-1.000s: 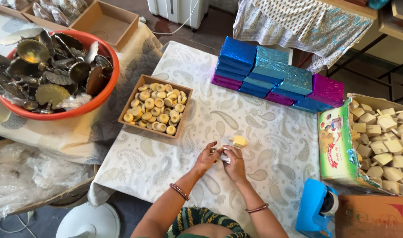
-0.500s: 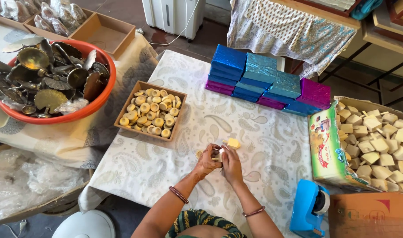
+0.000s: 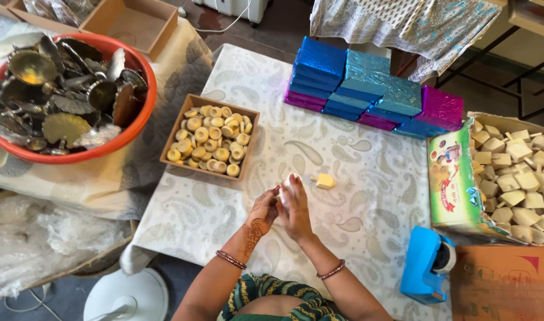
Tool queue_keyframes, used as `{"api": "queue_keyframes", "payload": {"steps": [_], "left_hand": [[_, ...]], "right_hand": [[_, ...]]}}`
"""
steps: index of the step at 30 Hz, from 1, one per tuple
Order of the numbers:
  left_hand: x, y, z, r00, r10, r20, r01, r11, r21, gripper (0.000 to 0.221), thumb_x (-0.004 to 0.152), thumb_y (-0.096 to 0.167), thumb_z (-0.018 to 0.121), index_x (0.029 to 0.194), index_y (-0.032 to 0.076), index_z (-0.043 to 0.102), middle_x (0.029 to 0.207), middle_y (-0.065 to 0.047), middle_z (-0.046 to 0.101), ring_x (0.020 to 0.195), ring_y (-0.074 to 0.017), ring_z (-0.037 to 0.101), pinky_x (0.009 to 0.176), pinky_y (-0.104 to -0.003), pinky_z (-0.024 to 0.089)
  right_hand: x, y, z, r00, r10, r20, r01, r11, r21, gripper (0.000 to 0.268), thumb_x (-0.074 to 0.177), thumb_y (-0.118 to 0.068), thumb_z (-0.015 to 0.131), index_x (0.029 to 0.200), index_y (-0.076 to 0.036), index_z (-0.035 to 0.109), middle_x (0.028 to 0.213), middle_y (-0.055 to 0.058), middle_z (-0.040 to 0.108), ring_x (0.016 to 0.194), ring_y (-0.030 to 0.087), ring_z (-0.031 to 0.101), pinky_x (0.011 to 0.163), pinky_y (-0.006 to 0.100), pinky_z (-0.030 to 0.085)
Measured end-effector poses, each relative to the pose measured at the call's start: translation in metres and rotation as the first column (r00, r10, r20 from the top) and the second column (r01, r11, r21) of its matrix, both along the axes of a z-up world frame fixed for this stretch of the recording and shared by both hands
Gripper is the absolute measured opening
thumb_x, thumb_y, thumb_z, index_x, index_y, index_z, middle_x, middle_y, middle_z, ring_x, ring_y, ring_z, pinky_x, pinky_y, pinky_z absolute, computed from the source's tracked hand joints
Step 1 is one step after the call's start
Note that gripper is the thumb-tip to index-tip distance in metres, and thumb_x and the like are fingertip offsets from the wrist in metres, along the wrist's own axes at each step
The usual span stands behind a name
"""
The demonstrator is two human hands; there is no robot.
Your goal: The person wipes and packs small square decorative goods by hand, placing them into a small red box and then sealing it with a sticker.
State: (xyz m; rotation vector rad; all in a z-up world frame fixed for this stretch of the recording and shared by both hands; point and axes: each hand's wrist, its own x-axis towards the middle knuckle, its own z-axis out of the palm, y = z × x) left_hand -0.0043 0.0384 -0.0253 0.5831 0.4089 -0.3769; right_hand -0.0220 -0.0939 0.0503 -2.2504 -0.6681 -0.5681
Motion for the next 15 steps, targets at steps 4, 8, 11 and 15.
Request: {"api": "queue_keyframes", "payload": {"steps": [4, 8, 11, 15], "left_hand": [[-0.002, 0.004, -0.015, 1.0, -0.011, 0.02, 0.011, 1.0, -0.002, 0.015, 0.094, 0.02, 0.073, 0.102, 0.012, 0.064, 0.086, 0.002, 0.065, 0.07, -0.0096, 0.06, 0.059, -0.024, 0.05], [-0.004, 0.019, 0.021, 0.968, -0.21, 0.14, 0.164, 0.944, 0.288, 0.043, 0.083, 0.01, 0.078, 0.12, 0.017, 0.057, 0.1, -0.002, 0.066, 0.082, -0.0127, 0.064, 0.069, -0.028, 0.055], [-0.006, 0.033, 0.064, 0.929, -0.294, 0.225, 0.108, 0.797, 0.594, 0.064, 0.073, 0.007, 0.08, 0.131, 0.019, 0.056, 0.111, -0.004, 0.065, 0.097, -0.0173, 0.066, 0.077, -0.031, 0.058], [0.002, 0.042, 0.038, 0.849, -0.382, 0.365, -0.233, 0.35, 0.907, 0.058, 0.073, 0.01, 0.084, 0.128, 0.018, 0.067, 0.119, -0.014, 0.064, 0.11, -0.0307, 0.064, 0.089, -0.039, 0.058]], "right_hand": [[-0.005, 0.015, -0.001, 0.992, -0.005, 0.123, 0.014, 0.998, -0.069, 0.042, 0.109, -0.029, 0.049, 0.147, -0.008, 0.053, 0.159, 0.027, 0.036, 0.152, 0.039, 0.031, 0.125, 0.045, 0.029], [0.005, 0.022, -0.027, 0.826, 0.101, -0.554, 0.299, 0.755, 0.584, 0.05, 0.108, -0.037, 0.05, 0.144, -0.004, 0.054, 0.139, 0.017, 0.056, 0.127, 0.028, 0.054, 0.107, 0.04, 0.044], [0.006, 0.025, -0.04, 0.515, 0.386, -0.765, 0.606, 0.467, 0.644, 0.053, 0.105, -0.046, 0.051, 0.137, -0.004, 0.059, 0.118, 0.013, 0.069, 0.102, 0.023, 0.066, 0.088, 0.038, 0.055], [0.005, 0.024, -0.032, 0.335, 0.476, -0.813, 0.706, 0.445, 0.552, 0.042, 0.1, -0.034, 0.058, 0.133, -0.008, 0.061, 0.112, 0.001, 0.073, 0.097, 0.014, 0.071, 0.083, 0.034, 0.059]]}}
